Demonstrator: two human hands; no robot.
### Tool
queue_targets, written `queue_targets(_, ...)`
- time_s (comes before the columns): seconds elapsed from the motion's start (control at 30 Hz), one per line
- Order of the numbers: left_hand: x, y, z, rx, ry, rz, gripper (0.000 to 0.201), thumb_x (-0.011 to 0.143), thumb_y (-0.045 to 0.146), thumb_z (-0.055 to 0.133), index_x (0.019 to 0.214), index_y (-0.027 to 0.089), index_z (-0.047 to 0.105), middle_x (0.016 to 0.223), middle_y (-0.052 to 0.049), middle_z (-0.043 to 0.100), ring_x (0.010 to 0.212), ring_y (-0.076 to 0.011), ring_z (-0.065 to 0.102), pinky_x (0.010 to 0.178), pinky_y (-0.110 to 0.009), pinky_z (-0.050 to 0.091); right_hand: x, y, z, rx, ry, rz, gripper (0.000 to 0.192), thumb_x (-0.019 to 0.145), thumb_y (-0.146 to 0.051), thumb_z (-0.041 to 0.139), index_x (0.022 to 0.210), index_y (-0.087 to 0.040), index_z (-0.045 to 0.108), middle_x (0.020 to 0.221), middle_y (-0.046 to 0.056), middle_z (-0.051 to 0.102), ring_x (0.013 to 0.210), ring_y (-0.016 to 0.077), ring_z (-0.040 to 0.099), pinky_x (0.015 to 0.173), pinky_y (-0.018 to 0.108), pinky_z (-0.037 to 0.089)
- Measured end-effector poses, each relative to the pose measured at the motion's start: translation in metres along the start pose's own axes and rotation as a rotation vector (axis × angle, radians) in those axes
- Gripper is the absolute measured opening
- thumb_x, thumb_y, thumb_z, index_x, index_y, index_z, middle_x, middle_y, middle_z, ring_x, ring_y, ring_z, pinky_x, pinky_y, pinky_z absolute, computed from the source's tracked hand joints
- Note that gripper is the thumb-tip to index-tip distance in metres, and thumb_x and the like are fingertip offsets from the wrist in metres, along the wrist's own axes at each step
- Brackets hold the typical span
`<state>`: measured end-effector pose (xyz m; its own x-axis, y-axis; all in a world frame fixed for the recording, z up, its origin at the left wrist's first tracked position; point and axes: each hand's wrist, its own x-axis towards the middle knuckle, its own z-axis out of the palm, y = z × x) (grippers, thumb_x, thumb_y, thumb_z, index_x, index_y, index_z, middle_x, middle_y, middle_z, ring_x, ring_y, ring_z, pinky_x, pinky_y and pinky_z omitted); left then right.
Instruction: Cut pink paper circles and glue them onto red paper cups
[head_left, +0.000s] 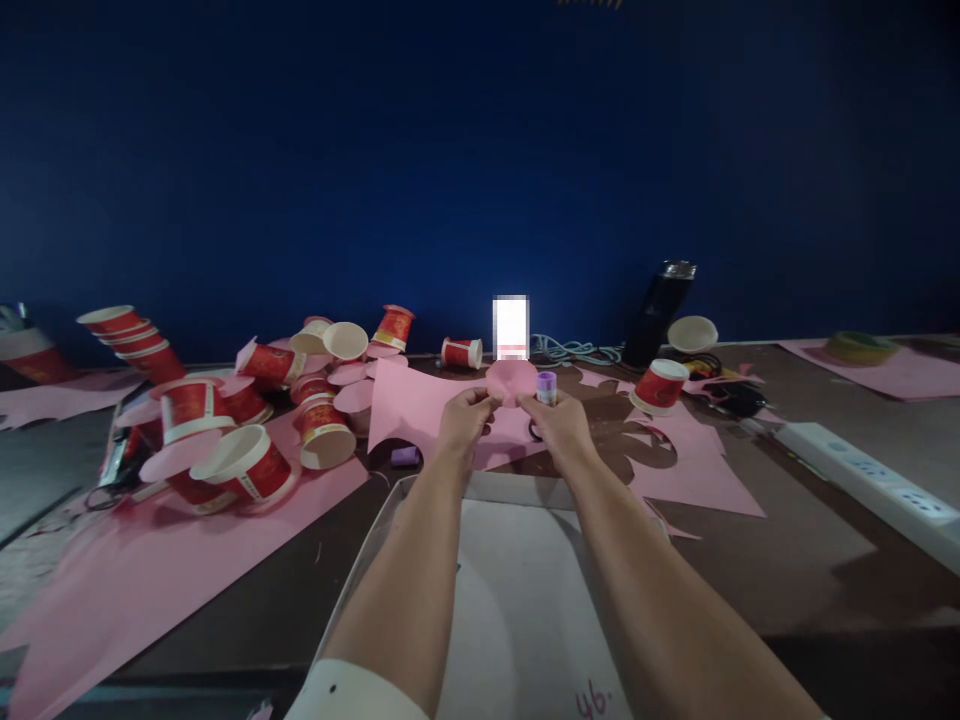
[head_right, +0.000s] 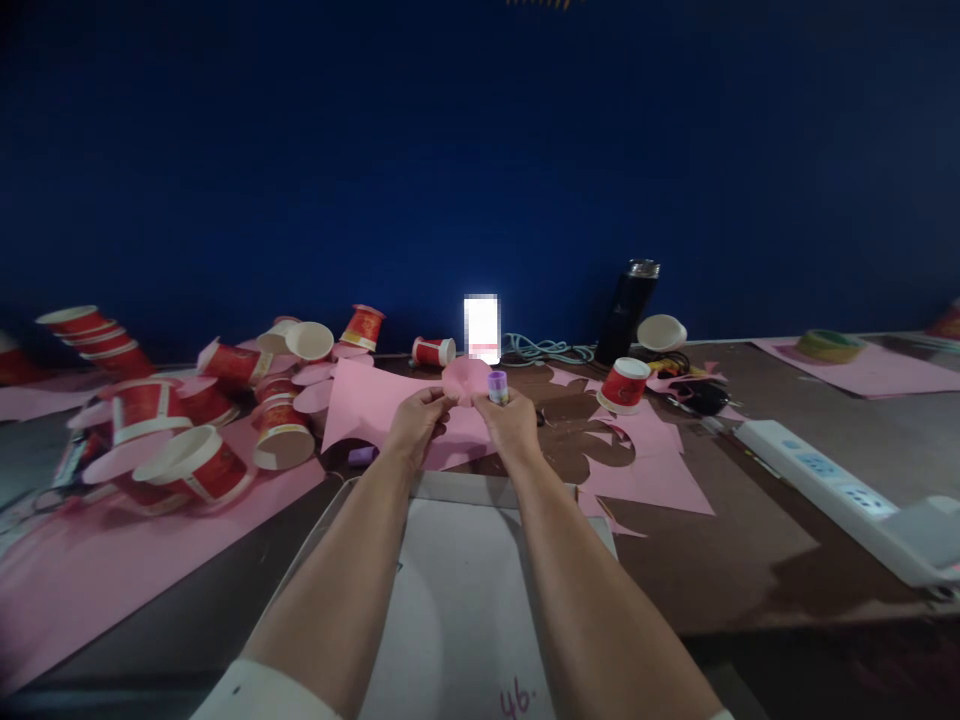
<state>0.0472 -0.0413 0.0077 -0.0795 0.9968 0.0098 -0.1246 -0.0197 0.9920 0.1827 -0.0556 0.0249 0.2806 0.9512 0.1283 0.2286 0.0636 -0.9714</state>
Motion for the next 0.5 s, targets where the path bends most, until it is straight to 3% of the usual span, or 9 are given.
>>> queue_targets(0.5,-0.0042,0.0039,0.0004,0.152,-0.017,0.070,0.031,0.062,0.042,0.073,0.076,0.016,0.063,0.060,0.002,0.052,0.050,-0.0077,0.044,0.045,-0.020,0.033,0.0006,0.0027,0.0006,-0.010,-0.017,-0.020,0.023,0.061,-0.037,0.065,0.064,-0.015,0.061,0.046,-0.006,0.043,0.044,0.0080,0.036,0.044,0.022,0.030)
